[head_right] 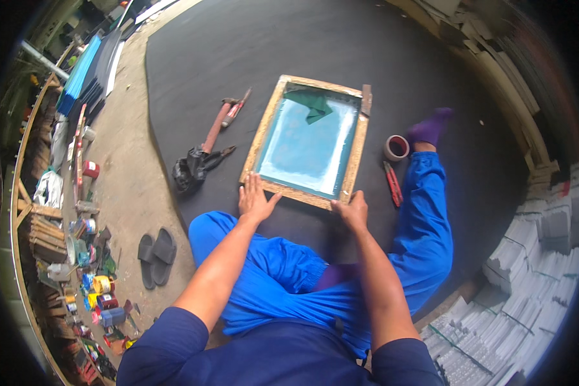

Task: The person sits on the floor and applies tape to the edges of a wooden frame holding a glass pane. They use a utility knife to cut the tape and smooth it along the frame's perimeter.

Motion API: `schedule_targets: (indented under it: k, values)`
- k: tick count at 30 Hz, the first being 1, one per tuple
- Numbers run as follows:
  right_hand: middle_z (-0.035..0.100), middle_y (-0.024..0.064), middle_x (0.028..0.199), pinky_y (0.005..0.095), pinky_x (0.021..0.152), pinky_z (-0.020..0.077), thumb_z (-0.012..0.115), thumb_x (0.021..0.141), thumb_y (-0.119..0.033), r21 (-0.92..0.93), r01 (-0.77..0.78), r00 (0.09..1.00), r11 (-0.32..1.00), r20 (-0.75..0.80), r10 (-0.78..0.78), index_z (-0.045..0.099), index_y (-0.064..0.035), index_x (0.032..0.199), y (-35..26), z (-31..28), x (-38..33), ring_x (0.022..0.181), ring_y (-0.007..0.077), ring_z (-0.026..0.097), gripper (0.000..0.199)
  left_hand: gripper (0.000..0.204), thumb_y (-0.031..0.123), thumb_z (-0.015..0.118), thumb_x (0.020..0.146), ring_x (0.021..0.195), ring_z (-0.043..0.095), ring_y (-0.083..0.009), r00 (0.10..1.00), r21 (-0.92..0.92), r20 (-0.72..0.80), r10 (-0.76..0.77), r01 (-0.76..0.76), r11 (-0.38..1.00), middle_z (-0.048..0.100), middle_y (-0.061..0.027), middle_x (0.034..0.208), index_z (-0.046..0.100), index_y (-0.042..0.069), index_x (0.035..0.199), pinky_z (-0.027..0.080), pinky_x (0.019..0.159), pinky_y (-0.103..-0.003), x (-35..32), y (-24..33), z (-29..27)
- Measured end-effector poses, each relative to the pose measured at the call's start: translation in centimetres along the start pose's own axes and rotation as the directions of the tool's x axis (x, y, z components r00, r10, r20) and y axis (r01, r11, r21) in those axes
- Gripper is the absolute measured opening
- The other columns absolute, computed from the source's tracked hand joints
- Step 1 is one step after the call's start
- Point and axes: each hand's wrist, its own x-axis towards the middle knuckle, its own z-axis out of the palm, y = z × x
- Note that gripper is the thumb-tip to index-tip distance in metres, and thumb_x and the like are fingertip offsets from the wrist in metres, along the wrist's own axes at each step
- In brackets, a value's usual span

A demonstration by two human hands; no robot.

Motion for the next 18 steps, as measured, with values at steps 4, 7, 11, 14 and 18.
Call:
schedule_targets:
  k: [4, 7, 11, 14, 18]
  values:
    - [0.074, 0.0203, 0.097, 0.0403, 0.081, 0.0579, 0.091, 0.076, -0.037, -0.063, 0.006, 0.999, 0.998, 0.032, -0.004, 0.059, 0.0023, 0.106, 0.7, -0.3, 0.6, 0.090, 0.0289, 0.074, 0.058, 0.108, 0.075, 0.050, 0.095, 0.162, 0.010, -0.0288, 0.999, -0.011, 0.009, -0.045, 0.045, 0.999, 0.013, -0.0165, 0.175, 0.016, 0.001, 0.166, 0.011, 0.129, -0.050, 0.2, 0.1, -0.8]
    - [0.074, 0.0213, 0.097, 0.0415, 0.082, 0.0580, 0.089, 0.078, -0.041, -0.099, 0.078, 0.995, 0.992, 0.063, -0.072, 0.066, 0.0044, 0.109, 1.8, -2.2, 1.8, 0.093, 0.0315, 0.074, 0.059, 0.107, 0.074, 0.051, 0.095, 0.162, 0.011, -0.0301, 0.998, -0.024, 0.005, -0.069, 0.069, 0.997, 0.015, -0.0167, 0.174, 0.018, 0.001, 0.165, 0.009, 0.129, -0.052, 0.3, -0.1, -1.4]
    - [0.073, 0.0210, 0.102, 0.0441, 0.086, 0.0574, 0.087, 0.080, -0.040, -0.257, 0.170, 0.974, 0.951, -0.100, -0.202, 0.071, 0.0009, 0.111, 0.6, -6.8, 5.7, 0.098, 0.0360, 0.073, 0.054, 0.103, 0.071, 0.050, 0.096, 0.161, 0.011, -0.0320, 0.998, -0.023, -0.053, -0.039, 0.038, 0.999, 0.016, -0.0181, 0.173, 0.020, 0.001, 0.165, 0.004, 0.128, -0.056, -0.1, -0.3, -0.8]
    - [0.066, 0.0181, 0.119, 0.0468, 0.091, 0.0558, 0.084, 0.084, -0.032, -0.387, 0.156, 0.931, 0.909, -0.250, -0.266, 0.066, -0.0045, 0.120, -2.3, -9.5, 8.5, 0.108, 0.0394, 0.068, 0.048, 0.097, 0.067, 0.053, 0.097, 0.161, 0.013, -0.0335, 0.975, 0.011, -0.182, 0.130, -0.130, 0.991, 0.020, -0.0191, 0.172, 0.027, 0.002, 0.163, 0.004, 0.127, -0.061, -1.0, 0.3, 0.2]
    - [0.061, 0.0173, 0.129, 0.0494, 0.093, 0.0550, 0.081, 0.087, -0.027, -0.408, 0.069, 0.943, 0.910, -0.271, -0.193, 0.062, -0.0078, 0.126, -2.9, -10.3, 12.6, 0.111, 0.0414, 0.066, 0.048, 0.086, 0.059, 0.063, 0.096, 0.159, 0.020, -0.0374, 0.853, -0.024, -0.259, 0.453, -0.474, 0.880, 0.029, -0.0216, 0.169, 0.041, 0.003, 0.157, 0.012, 0.125, -0.063, -2.1, 3.9, 0.9]
